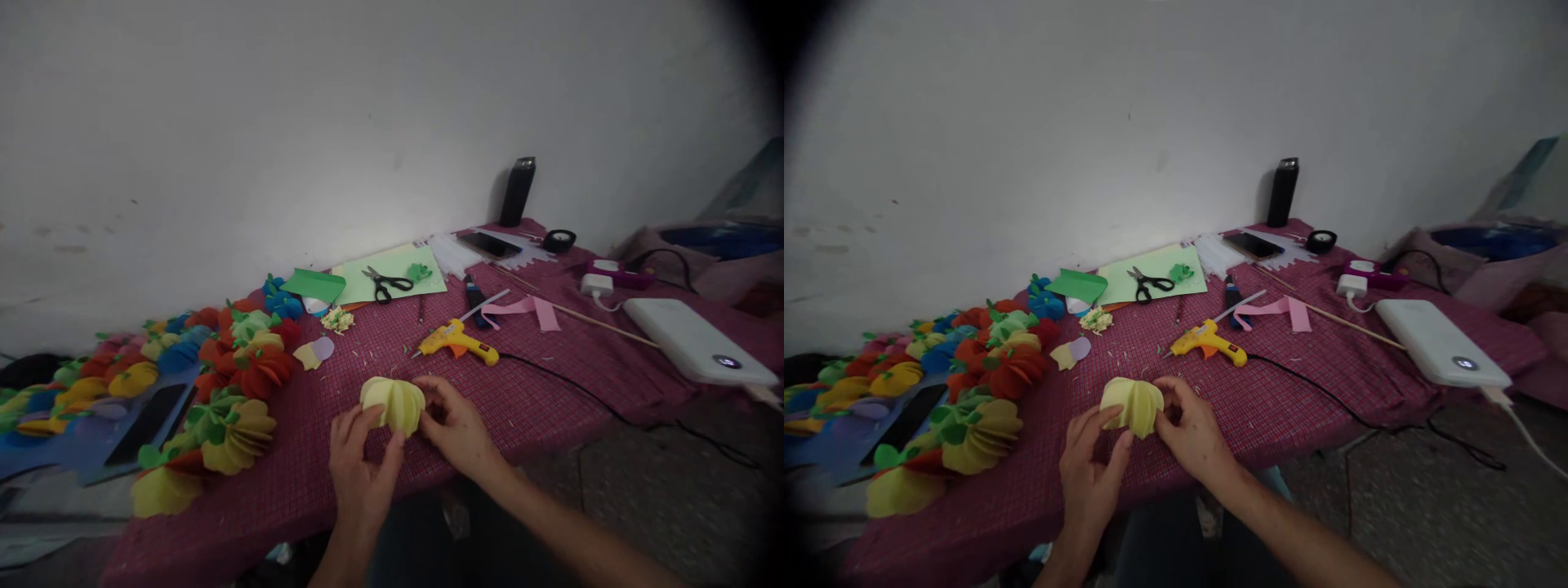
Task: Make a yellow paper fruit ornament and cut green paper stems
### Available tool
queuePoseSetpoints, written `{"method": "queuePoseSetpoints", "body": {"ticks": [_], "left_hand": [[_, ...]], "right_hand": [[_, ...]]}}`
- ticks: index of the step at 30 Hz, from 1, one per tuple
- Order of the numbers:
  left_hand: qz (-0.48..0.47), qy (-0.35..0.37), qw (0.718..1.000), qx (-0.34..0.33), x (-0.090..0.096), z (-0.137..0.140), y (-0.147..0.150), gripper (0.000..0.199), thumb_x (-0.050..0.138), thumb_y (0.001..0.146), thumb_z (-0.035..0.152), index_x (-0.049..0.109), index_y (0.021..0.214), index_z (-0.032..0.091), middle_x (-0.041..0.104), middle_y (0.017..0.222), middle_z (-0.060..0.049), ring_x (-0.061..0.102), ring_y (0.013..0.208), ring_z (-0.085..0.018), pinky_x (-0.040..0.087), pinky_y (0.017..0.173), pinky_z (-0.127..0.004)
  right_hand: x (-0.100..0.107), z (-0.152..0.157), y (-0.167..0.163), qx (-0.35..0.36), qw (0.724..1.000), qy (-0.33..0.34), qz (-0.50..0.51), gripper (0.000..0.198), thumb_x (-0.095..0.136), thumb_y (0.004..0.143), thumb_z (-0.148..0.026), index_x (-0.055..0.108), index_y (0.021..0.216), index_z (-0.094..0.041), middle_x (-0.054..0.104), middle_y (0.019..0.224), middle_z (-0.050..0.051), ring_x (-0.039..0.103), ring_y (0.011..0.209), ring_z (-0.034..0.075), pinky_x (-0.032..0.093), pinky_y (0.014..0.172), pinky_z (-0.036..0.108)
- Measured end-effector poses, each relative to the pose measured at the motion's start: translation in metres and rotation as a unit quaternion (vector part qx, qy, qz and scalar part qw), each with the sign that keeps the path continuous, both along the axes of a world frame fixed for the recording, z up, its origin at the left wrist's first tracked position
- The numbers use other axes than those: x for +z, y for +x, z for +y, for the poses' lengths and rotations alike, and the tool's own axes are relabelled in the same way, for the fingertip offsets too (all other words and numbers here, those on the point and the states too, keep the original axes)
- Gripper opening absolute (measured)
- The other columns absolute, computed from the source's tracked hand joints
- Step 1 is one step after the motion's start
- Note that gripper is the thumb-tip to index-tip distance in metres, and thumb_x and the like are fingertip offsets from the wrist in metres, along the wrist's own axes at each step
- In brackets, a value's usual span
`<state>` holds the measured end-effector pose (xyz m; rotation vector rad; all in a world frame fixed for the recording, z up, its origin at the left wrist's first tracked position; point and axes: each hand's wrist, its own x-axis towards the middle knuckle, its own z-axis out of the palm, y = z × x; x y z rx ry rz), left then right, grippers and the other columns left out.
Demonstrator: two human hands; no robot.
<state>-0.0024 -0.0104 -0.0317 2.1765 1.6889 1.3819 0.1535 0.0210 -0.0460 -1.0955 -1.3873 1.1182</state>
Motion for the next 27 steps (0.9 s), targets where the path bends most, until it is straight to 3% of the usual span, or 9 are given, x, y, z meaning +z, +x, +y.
{"method": "queuePoseSetpoints", "body": {"ticks": [4, 9, 23, 27], "left_hand": [[0.038, 0.036, 0.998, 0.03, -0.001, 0.0031, 0.0024, 0.025, 0.064, 0.075, 0.03, 0.061, 0.097, 0.019, 0.059, 0.098, -0.008, 0.053, 0.092, -0.024, 0.044, 0.081, -0.041], [0.017, 0.055, 0.996, 0.063, -0.0026, 0.0061, 0.006, 0.009, 0.059, 0.079, 0.023, 0.064, 0.086, 0.019, 0.061, 0.091, -0.006, 0.054, 0.086, -0.02, 0.045, 0.078, -0.037], [-0.037, 0.008, 0.997, 0.071, -0.0037, 0.0064, 0.0045, 0.012, 0.057, 0.082, 0.027, 0.064, 0.076, 0.02, 0.062, 0.088, -0.004, 0.058, 0.081, -0.017, 0.047, 0.075, -0.031], [-0.072, -0.009, 0.993, 0.094, -0.0052, 0.0062, 0.0062, 0.009, 0.059, 0.08, 0.029, 0.06, 0.081, 0.02, 0.062, 0.082, -0.003, 0.059, 0.076, -0.017, 0.048, 0.071, -0.03]], "right_hand": [[0.0019, -0.0003, -0.0006, 0.005, 1.0, 0.0, 0.007, 0.032, 0.051, 0.075, -0.015, 0.049, 0.105, -0.023, 0.06, 0.074, -0.002, 0.055, 0.06, 0.013, 0.043, 0.053, 0.023], [0.0057, -0.0009, -0.0002, 0.006, 1.0, -0.007, 0.01, 0.03, 0.052, 0.076, -0.019, 0.049, 0.105, -0.022, 0.061, 0.072, -0.002, 0.053, 0.057, 0.012, 0.042, 0.05, 0.023], [-0.0004, -0.0007, -0.0013, -0.001, 1.0, -0.002, -0.004, 0.031, 0.052, 0.076, -0.018, 0.049, 0.106, -0.023, 0.061, 0.073, -0.002, 0.055, 0.059, 0.012, 0.043, 0.052, 0.023], [0.0003, -0.0007, -0.0006, -0.001, 1.0, -0.002, -0.01, 0.03, 0.053, 0.076, -0.019, 0.049, 0.106, -0.024, 0.061, 0.073, -0.003, 0.055, 0.058, 0.012, 0.043, 0.052, 0.023]]}}
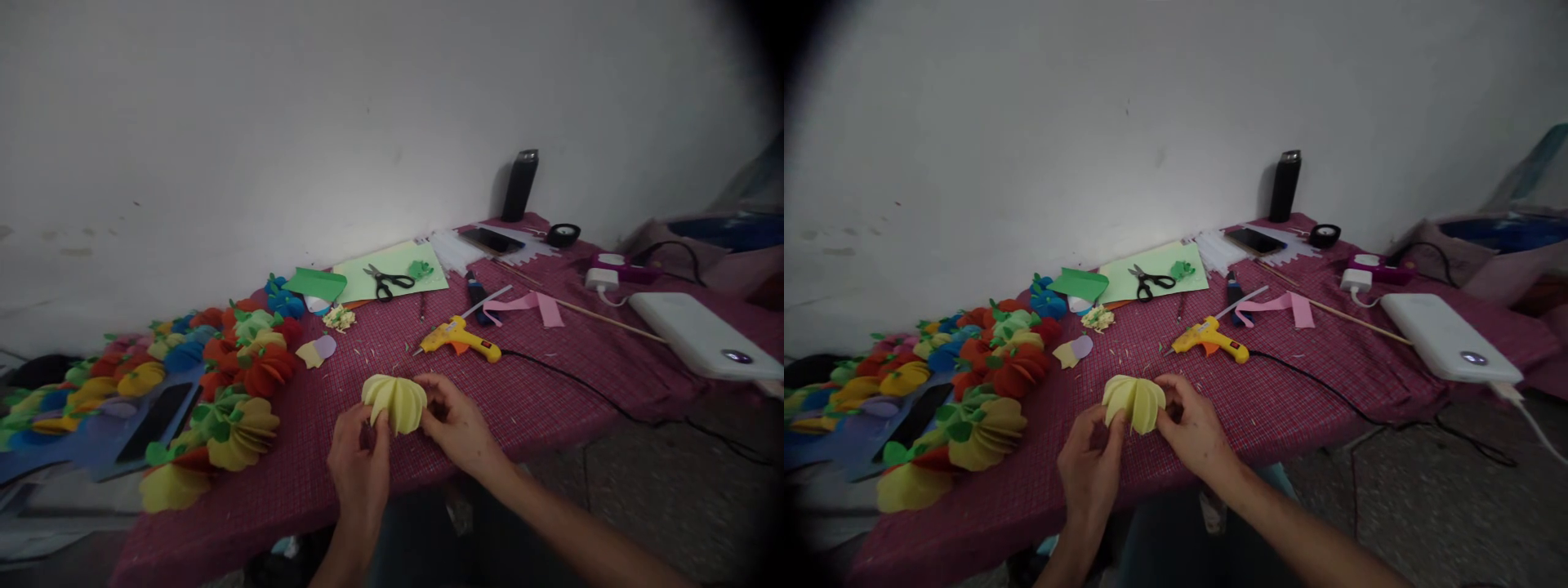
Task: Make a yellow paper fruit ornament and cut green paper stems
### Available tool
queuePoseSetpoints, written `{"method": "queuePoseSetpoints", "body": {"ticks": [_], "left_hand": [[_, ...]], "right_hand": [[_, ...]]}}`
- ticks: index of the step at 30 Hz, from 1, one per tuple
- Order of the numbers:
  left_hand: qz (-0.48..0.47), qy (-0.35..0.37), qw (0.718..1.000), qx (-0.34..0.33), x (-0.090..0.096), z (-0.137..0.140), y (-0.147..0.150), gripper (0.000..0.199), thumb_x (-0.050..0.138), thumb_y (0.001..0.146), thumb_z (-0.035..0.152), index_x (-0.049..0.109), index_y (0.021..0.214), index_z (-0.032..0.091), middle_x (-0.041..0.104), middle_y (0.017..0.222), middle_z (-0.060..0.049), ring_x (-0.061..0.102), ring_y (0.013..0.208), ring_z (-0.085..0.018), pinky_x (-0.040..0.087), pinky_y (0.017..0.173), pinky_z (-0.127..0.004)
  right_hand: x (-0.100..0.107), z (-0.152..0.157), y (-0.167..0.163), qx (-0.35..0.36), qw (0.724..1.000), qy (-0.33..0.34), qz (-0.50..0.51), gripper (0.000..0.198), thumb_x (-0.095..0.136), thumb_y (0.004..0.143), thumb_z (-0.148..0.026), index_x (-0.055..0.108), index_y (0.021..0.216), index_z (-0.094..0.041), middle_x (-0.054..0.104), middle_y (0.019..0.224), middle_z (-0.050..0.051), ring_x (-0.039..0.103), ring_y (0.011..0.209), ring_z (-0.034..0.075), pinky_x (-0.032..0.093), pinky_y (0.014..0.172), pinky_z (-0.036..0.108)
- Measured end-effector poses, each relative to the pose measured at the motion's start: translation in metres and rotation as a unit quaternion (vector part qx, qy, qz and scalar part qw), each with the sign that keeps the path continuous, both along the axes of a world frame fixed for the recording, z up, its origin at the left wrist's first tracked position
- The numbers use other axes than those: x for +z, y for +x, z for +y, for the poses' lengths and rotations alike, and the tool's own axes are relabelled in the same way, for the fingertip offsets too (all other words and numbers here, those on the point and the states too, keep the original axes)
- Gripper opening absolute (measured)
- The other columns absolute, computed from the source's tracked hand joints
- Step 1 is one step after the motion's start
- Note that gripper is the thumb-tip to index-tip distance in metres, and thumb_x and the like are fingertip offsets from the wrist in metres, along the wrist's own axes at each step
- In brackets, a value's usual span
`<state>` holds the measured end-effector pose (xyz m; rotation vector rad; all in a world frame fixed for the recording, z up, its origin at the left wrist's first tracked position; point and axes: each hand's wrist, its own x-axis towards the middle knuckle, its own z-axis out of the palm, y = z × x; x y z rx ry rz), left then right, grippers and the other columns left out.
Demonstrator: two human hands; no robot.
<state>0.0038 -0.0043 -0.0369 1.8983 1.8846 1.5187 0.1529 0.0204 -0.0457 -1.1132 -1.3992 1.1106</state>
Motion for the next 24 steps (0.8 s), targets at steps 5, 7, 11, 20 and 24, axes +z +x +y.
{"method": "queuePoseSetpoints", "body": {"ticks": [5, 7, 11, 20, 24], "left_hand": [[-0.06, 0.012, 0.998, 0.0, -0.003, 0.001, -0.002, 0.015, 0.058, 0.081, 0.026, 0.052, 0.093, 0.02, 0.062, 0.097, -0.005, 0.061, 0.085, -0.017, 0.049, 0.074, -0.03], [-0.02, 0.033, 0.998, -0.046, -0.002, 0.002, -0.004, 0.008, 0.053, 0.083, 0.021, 0.055, 0.091, 0.02, 0.06, 0.102, -0.006, 0.059, 0.094, -0.018, 0.048, 0.08, -0.032], [0.043, 0.047, 0.996, -0.069, 0.004, -0.001, -0.009, 0.015, 0.047, 0.085, 0.016, 0.06, 0.089, 0.02, 0.058, 0.1, -0.007, 0.058, 0.094, -0.017, 0.048, 0.082, -0.033], [0.062, 0.055, 0.996, -0.034, 0.002, -0.004, -0.002, 0.011, 0.059, 0.079, 0.024, 0.062, 0.088, 0.019, 0.06, 0.097, -0.008, 0.059, 0.09, -0.019, 0.049, 0.081, -0.035], [0.051, 0.036, 0.998, -0.022, 0.001, -0.001, -0.002, 0.009, 0.055, 0.082, 0.024, 0.063, 0.081, 0.019, 0.061, 0.094, -0.007, 0.06, 0.087, -0.018, 0.049, 0.078, -0.033]], "right_hand": [[0.002, 0.001, 0.0, 0.001, 1.0, 0.0, -0.001, 0.029, 0.052, 0.076, -0.019, 0.049, 0.105, -0.023, 0.061, 0.072, -0.003, 0.055, 0.059, 0.012, 0.043, 0.053, 0.023], [0.003, 0.001, 0.0, 0.0, 1.0, -0.001, 0.0, 0.029, 0.052, 0.076, -0.019, 0.05, 0.104, -0.023, 0.061, 0.073, -0.002, 0.055, 0.059, 0.012, 0.042, 0.052, 0.023], [0.002, 0.001, -0.001, 0.002, 1.0, 0.001, -0.004, 0.029, 0.052, 0.076, -0.02, 0.05, 0.105, -0.022, 0.061, 0.072, -0.002, 0.053, 0.056, 0.012, 0.041, 0.051, 0.023], [0.001, 0.001, -0.001, 0.002, 1.0, 0.01, 0.001, 0.028, 0.053, 0.077, -0.019, 0.05, 0.105, -0.023, 0.062, 0.076, -0.001, 0.056, 0.061, 0.013, 0.044, 0.054, 0.024], [0.002, 0.0, 0.0, 0.003, 1.0, 0.011, 0.008, 0.029, 0.052, 0.077, -0.017, 0.049, 0.105, -0.022, 0.062, 0.076, -0.001, 0.056, 0.06, 0.013, 0.044, 0.053, 0.024]]}}
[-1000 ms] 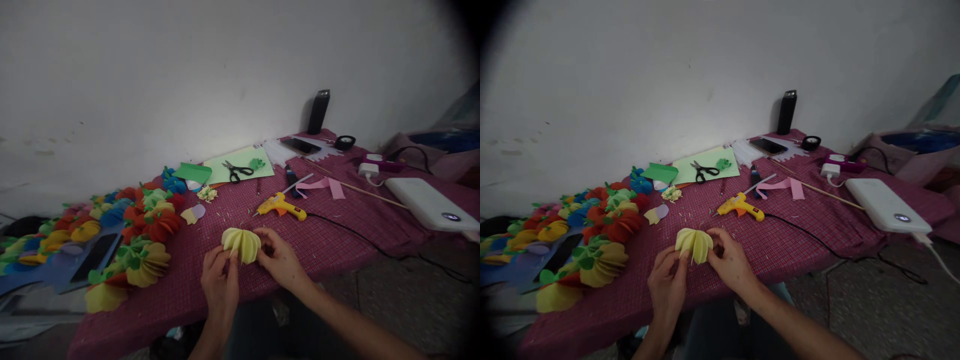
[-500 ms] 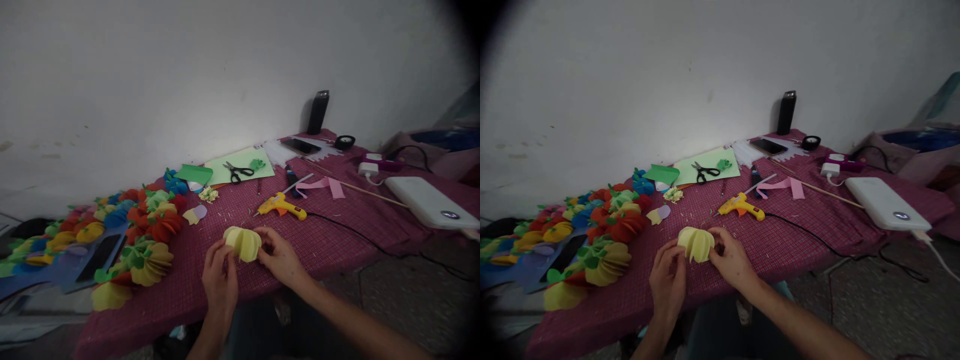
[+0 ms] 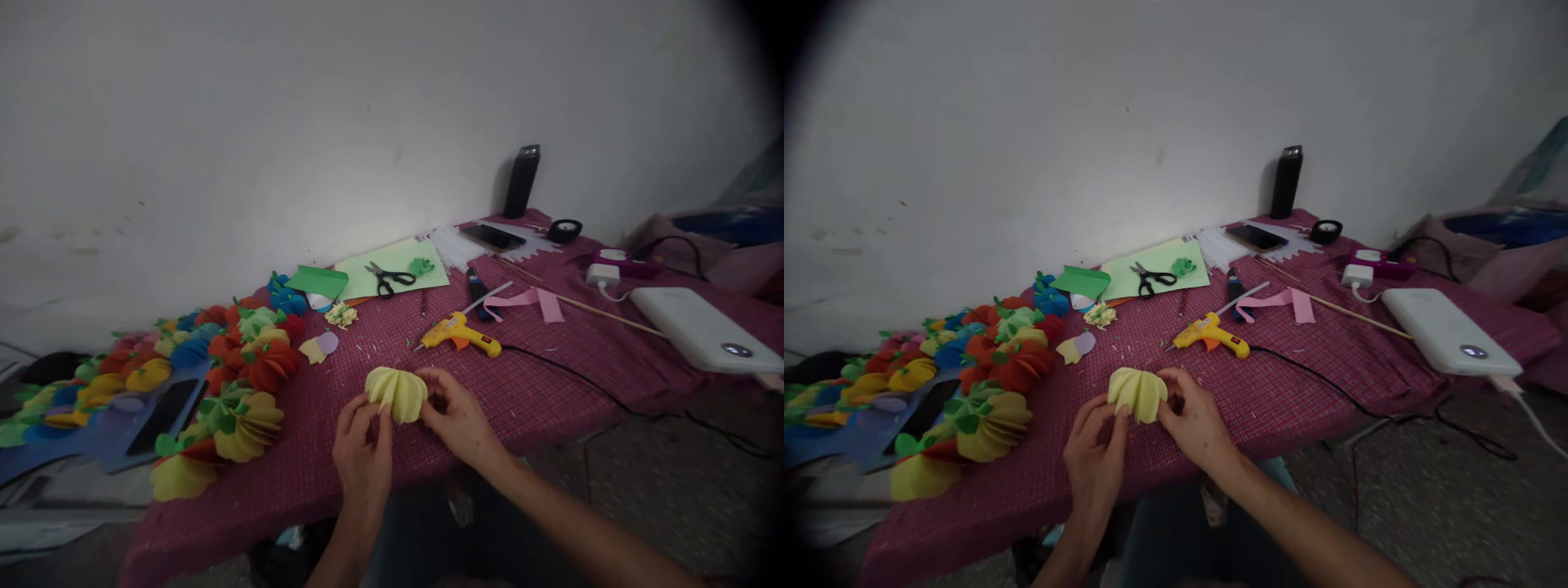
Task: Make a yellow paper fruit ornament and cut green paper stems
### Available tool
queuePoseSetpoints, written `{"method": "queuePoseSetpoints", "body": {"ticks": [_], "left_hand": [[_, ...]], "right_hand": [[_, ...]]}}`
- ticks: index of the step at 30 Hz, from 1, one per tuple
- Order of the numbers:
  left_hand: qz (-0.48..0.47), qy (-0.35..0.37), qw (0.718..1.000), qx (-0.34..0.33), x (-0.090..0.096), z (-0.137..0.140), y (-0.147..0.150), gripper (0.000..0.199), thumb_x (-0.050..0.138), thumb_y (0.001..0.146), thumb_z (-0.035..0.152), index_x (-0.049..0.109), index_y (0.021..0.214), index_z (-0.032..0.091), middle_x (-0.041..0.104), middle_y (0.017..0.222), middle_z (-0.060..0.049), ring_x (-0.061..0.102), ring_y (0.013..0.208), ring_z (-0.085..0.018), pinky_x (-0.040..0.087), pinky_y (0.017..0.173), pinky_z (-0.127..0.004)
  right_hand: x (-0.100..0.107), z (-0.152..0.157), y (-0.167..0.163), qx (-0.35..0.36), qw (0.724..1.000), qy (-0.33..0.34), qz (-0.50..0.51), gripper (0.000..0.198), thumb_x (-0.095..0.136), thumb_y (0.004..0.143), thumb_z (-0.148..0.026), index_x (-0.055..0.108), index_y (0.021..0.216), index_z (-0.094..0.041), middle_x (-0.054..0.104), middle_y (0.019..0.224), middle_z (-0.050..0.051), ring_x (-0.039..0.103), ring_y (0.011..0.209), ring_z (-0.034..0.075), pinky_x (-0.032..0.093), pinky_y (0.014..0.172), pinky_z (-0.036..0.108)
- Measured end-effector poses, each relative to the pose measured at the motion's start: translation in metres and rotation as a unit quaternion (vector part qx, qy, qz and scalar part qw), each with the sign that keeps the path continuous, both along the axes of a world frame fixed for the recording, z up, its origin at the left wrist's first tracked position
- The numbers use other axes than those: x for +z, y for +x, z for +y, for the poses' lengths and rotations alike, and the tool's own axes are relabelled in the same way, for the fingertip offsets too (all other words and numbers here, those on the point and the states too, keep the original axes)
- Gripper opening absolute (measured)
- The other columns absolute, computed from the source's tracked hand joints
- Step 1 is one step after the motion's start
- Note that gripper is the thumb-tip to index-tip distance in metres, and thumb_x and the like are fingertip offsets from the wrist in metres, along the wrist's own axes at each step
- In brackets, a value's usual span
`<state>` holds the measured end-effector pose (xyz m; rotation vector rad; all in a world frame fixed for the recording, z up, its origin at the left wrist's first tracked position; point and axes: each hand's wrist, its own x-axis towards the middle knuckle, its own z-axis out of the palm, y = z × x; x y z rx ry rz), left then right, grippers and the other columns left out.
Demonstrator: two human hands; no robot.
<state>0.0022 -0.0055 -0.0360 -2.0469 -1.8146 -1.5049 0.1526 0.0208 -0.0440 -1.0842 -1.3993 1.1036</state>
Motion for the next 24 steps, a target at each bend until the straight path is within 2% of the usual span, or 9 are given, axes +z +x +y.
{"method": "queuePoseSetpoints", "body": {"ticks": [4, 8, 10, 15, 19, 21, 24], "left_hand": [[-0.018, -0.02, 1.0, 0.009, 0.0003, 0.0, 0.0004, 0.01, 0.055, 0.082, 0.026, 0.061, 0.078, 0.019, 0.063, 0.089, -0.005, 0.06, 0.085, -0.018, 0.048, 0.078, -0.032], [-0.064, -0.033, 0.997, 0.036, -0.0018, 0.0023, 0.0015, 0.011, 0.057, 0.08, 0.026, 0.056, 0.089, 0.019, 0.063, 0.085, -0.003, 0.061, 0.076, -0.016, 0.05, 0.07, -0.029], [-0.061, -0.019, 0.998, 0.017, -0.0021, 0.0039, 0.0011, 0.012, 0.055, 0.081, 0.023, 0.055, 0.093, 0.02, 0.063, 0.091, -0.005, 0.061, 0.081, -0.016, 0.05, 0.073, -0.029], [-0.009, -0.016, 0.999, -0.035, 0.0009, 0.0031, -0.0019, 0.014, 0.048, 0.083, 0.017, 0.062, 0.084, 0.02, 0.061, 0.096, -0.006, 0.059, 0.091, -0.018, 0.048, 0.082, -0.033], [-0.02, -0.03, 0.998, -0.056, 0.0029, -0.0005, -0.0024, 0.02, 0.045, 0.084, 0.019, 0.062, 0.094, 0.018, 0.061, 0.098, -0.009, 0.059, 0.092, -0.019, 0.048, 0.082, -0.034], [-0.019, -0.035, 0.998, -0.051, 0.0035, -0.0005, -0.0013, 0.019, 0.049, 0.083, 0.024, 0.063, 0.095, 0.018, 0.061, 0.098, -0.009, 0.059, 0.092, -0.02, 0.048, 0.082, -0.035], [-0.031, -0.036, 0.999, -0.023, 0.0042, 0.0018, 0.0009, 0.015, 0.055, 0.081, 0.028, 0.065, 0.085, 0.018, 0.063, 0.093, -0.007, 0.06, 0.087, -0.019, 0.048, 0.08, -0.034]], "right_hand": [[-0.0002, 0.0001, -0.0007, -0.003, 1.0, -0.002, 0.0, 0.03, 0.052, 0.075, -0.017, 0.049, 0.105, -0.021, 0.063, 0.08, 0.0, 0.057, 0.064, 0.013, 0.045, 0.056, 0.025], [0.001, 0.0001, -0.0009, -0.009, 1.0, -0.006, -0.007, 0.029, 0.051, 0.075, -0.018, 0.049, 0.104, -0.021, 0.063, 0.077, -0.001, 0.057, 0.061, 0.013, 0.045, 0.054, 0.024], [0.0016, 0.0, -0.0006, -0.008, 1.0, -0.007, -0.009, 0.03, 0.051, 0.075, -0.017, 0.05, 0.104, -0.021, 0.063, 0.077, -0.001, 0.057, 0.061, 0.013, 0.045, 0.054, 0.024], [0.0017, 0.0004, 0.0003, -0.015, 1.0, 0.001, -0.019, 0.03, 0.051, 0.075, -0.016, 0.05, 0.105, -0.022, 0.063, 0.077, -0.001, 0.058, 0.062, 0.013, 0.045, 0.054, 0.024], [0.0016, 0.0009, 0.0, -0.009, 1.0, 0.003, -0.019, 0.03, 0.05, 0.076, -0.016, 0.05, 0.105, -0.022, 0.063, 0.077, -0.001, 0.058, 0.063, 0.013, 0.044, 0.054, 0.024], [0.0019, 0.0009, -0.0002, -0.007, 1.0, 0.006, -0.011, 0.03, 0.051, 0.075, -0.016, 0.05, 0.105, -0.022, 0.063, 0.078, -0.001, 0.059, 0.065, 0.013, 0.046, 0.056, 0.024], [0.0031, 0.0004, -0.0005, -0.01, 1.0, 0.004, -0.004, 0.029, 0.052, 0.075, -0.015, 0.05, 0.103, -0.022, 0.064, 0.078, -0.001, 0.059, 0.065, 0.013, 0.046, 0.056, 0.025]]}}
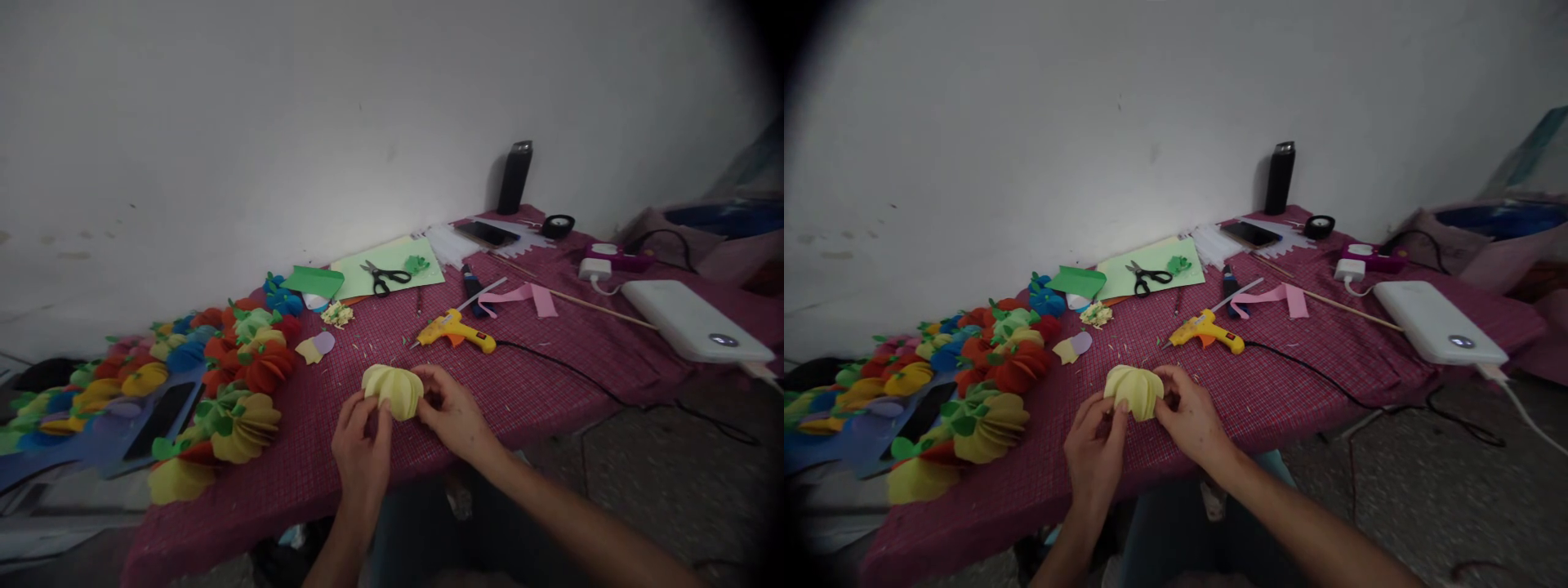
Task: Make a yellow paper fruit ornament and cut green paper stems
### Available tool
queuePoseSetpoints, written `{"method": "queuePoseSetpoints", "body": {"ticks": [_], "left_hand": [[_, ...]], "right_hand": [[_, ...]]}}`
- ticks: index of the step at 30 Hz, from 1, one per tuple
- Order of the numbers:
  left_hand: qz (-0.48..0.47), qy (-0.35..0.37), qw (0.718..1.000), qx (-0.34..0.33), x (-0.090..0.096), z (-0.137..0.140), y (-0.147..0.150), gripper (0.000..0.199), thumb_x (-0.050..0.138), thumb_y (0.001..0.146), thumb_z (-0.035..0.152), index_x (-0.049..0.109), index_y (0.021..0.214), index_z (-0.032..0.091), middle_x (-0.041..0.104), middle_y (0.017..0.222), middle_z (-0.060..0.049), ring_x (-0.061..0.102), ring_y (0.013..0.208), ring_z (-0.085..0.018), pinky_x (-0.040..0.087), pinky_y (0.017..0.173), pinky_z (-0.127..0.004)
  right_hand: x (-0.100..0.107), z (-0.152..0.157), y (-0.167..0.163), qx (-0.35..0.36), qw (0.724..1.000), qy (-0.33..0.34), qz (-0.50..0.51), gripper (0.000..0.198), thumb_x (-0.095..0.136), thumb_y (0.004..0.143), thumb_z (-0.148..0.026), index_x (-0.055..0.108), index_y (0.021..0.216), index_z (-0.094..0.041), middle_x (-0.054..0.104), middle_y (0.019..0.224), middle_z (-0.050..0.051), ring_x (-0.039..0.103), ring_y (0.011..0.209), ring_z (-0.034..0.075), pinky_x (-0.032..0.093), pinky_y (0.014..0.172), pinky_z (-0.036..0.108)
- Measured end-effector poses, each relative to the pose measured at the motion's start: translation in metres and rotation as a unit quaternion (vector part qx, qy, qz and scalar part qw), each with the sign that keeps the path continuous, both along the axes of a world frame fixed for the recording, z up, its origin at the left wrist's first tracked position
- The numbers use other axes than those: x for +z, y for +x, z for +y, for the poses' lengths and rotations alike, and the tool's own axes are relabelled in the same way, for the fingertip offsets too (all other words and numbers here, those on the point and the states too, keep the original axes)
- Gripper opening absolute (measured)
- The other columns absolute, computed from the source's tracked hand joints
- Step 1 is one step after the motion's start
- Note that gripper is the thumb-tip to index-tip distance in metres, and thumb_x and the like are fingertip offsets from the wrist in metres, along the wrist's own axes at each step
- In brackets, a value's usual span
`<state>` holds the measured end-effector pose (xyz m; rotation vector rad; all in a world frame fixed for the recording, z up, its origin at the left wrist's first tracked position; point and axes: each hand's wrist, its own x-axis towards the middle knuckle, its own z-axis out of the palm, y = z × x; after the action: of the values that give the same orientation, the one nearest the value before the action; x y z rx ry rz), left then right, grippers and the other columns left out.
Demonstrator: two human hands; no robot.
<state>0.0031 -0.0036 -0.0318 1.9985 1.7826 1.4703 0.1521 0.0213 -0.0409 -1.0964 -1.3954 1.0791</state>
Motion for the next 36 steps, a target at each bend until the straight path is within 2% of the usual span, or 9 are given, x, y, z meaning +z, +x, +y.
{"method": "queuePoseSetpoints", "body": {"ticks": [6, 11, 14, 16, 18, 23, 27, 31, 36], "left_hand": [[-0.04, -0.029, 0.999, -0.005, -0.002, 0.003, 0.001, 0.018, 0.053, 0.083, 0.029, 0.064, 0.075, 0.018, 0.064, 0.086, -0.005, 0.061, 0.077, -0.016, 0.048, 0.069, -0.027], [-0.078, -0.048, 0.995, 0.041, -0.01, 0.003, 0.0, 0.012, 0.059, 0.079, 0.031, 0.058, 0.085, 0.02, 0.064, 0.078, -0.001, 0.06, 0.067, -0.014, 0.047, 0.064, -0.025], [-0.098, -0.023, 0.994, 0.036, -0.012, 0.004, 0.0, 0.016, 0.058, 0.079, 0.027, 0.054, 0.093, 0.02, 0.064, 0.092, -0.004, 0.062, 0.08, -0.016, 0.049, 0.07, -0.027], [-0.06, 0.004, 0.998, -0.003, -0.01, 0.003, -0.001, 0.01, 0.054, 0.082, 0.023, 0.057, 0.091, 0.021, 0.063, 0.098, -0.006, 0.061, 0.092, -0.018, 0.048, 0.079, -0.031], [-0.018, 0.015, 0.999, -0.031, -0.007, 0.003, -0.001, 0.011, 0.05, 0.084, 0.02, 0.061, 0.087, 0.021, 0.063, 0.097, -0.006, 0.059, 0.096, -0.019, 0.047, 0.083, -0.033], [-0.026, 0.0, 0.999, -0.047, -0.003, 0.0, -0.002, 0.017, 0.049, 0.084, 0.019, 0.064, 0.092, 0.02, 0.063, 0.098, -0.007, 0.06, 0.094, -0.019, 0.048, 0.084, -0.034], [-0.023, -0.01, 0.998, -0.056, -0.002, -0.002, -0.002, 0.018, 0.058, 0.08, 0.025, 0.064, 0.096, 0.019, 0.063, 0.101, -0.008, 0.059, 0.097, -0.021, 0.047, 0.084, -0.036], [-0.025, -0.001, 0.999, -0.043, -0.001, -0.001, 0.0, 0.017, 0.062, 0.077, 0.026, 0.065, 0.092, 0.019, 0.065, 0.097, -0.008, 0.061, 0.092, -0.02, 0.048, 0.083, -0.034], [-0.021, 0.011, 0.999, -0.042, -0.003, -0.001, 0.0, 0.011, 0.058, 0.08, 0.023, 0.066, 0.086, 0.018, 0.067, 0.09, -0.006, 0.062, 0.086, -0.018, 0.049, 0.078, -0.029]], "right_hand": [[0.002, -0.001, 0.001, 0.007, 1.0, -0.009, 0.007, 0.028, 0.052, 0.076, -0.017, 0.05, 0.103, -0.021, 0.063, 0.076, -0.001, 0.059, 0.062, 0.013, 0.045, 0.055, 0.024], [-0.001, 0.0, 0.001, 0.008, 1.0, -0.003, 0.003, 0.028, 0.052, 0.076, -0.017, 0.049, 0.103, -0.022, 0.063, 0.075, -0.002, 0.058, 0.062, 0.013, 0.045, 0.055, 0.024], [-0.003, -0.001, 0.001, 0.007, 1.0, -0.004, 0.003, 0.029, 0.052, 0.076, -0.018, 0.049, 0.104, -0.022, 0.063, 0.076, -0.002, 0.059, 0.063, 0.013, 0.045, 0.056, 0.024], [-0.004, -0.001, 0.001, 0.006, 1.0, -0.006, -0.004, 0.029, 0.052, 0.076, -0.018, 0.049, 0.105, -0.023, 0.063, 0.075, -0.002, 0.059, 0.063, 0.013, 0.045, 0.056, 0.024], [-0.003, -0.001, 0.001, 0.007, 1.0, -0.005, -0.009, 0.029, 0.053, 0.076, -0.019, 0.049, 0.105, -0.023, 0.062, 0.073, -0.002, 0.058, 0.062, 0.013, 0.044, 0.055, 0.024], [-0.002, -0.001, 0.001, 0.005, 1.0, 0.0, -0.007, 0.029, 0.052, 0.076, -0.017, 0.049, 0.104, -0.022, 0.062, 0.074, -0.002, 0.058, 0.063, 0.013, 0.045, 0.056, 0.024], [-0.002, -0.001, 0.001, 0.006, 1.0, 0.005, -0.009, 0.03, 0.052, 0.076, -0.016, 0.049, 0.105, -0.023, 0.062, 0.074, -0.002, 0.058, 0.063, 0.013, 0.045, 0.056, 0.024], [-0.003, 0.0, 0.0, 0.001, 1.0, 0.011, -0.006, 0.029, 0.051, 0.076, -0.016, 0.049, 0.104, -0.022, 0.061, 0.074, -0.002, 0.058, 0.064, 0.013, 0.046, 0.058, 0.025], [-0.003, 0.0, 0.0, 0.005, 1.0, 0.002, -0.009, 0.029, 0.051, 0.077, -0.017, 0.049, 0.105, -0.022, 0.061, 0.073, -0.002, 0.058, 0.062, 0.013, 0.044, 0.055, 0.024]]}}
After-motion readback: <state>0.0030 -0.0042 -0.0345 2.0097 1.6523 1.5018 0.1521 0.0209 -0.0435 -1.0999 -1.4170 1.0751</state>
